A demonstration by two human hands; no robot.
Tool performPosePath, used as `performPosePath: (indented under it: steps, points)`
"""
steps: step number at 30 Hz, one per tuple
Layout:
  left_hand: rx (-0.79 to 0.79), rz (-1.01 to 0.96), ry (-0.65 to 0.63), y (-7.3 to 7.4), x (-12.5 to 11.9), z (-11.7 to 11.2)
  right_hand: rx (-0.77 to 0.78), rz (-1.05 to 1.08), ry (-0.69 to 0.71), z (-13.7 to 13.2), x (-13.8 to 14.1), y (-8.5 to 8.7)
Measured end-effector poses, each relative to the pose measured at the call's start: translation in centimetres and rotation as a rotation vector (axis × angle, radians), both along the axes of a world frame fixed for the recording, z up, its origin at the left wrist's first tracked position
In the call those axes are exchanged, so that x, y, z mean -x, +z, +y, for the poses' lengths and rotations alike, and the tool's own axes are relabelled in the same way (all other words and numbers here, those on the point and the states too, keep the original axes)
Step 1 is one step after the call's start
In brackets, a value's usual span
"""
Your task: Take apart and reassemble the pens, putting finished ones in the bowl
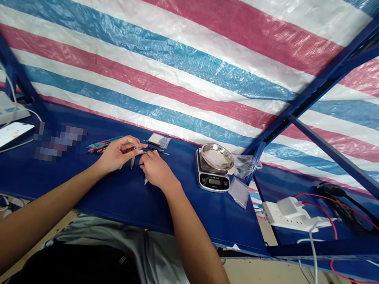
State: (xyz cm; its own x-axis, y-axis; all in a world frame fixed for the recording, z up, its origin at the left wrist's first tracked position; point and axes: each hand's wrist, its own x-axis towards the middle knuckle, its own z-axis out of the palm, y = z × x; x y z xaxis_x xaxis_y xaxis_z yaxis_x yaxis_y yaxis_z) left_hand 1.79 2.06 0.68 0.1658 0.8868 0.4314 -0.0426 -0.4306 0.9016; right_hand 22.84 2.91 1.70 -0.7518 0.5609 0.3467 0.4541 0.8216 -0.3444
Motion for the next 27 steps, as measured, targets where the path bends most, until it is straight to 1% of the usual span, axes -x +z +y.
performPosePath:
  steps: [2, 5, 8, 10, 13, 18, 25, 27]
  points:
    - [-0.031, -0.006, 0.004, -0.1, 0.1, 0.1, 0.073, 0.115, -0.033, -0.1, -0.5, 0.1]
    - [-0.069, 0.002, 0.026, -0.2, 0.1, 0.2, 0.169, 0.317, -0.115, -0.2, -1.3, 0.9]
    - [-0.111, 0.105, 0.109, -0.1, 0.1, 0.2, 0.245, 0.502, -0.174, -0.5, -1.5, 1.7]
    - [-0.144, 0.202, 0.158, 0.1, 0.2, 0.0, 0.276, 0.577, -0.176, -0.8, -1.4, 2.0]
    - [-0.172, 0.294, 0.177, 0.5, 0.3, -0.3, 0.284, 0.59, -0.149, -1.0, -1.1, 2.1]
    - [-0.173, 0.364, 0.201, 0.7, 0.3, -0.6, 0.276, 0.574, -0.115, -0.8, -1.2, 1.7]
    - [-0.187, 0.433, 0.235, 0.8, 0.4, -0.9, 0.305, 0.577, -0.167, -0.4, -1.2, 1.2]
    - [-0.197, 0.437, 0.258, 0.9, 0.3, -1.0, 0.305, 0.545, -0.206, -0.3, -1.0, 1.0]
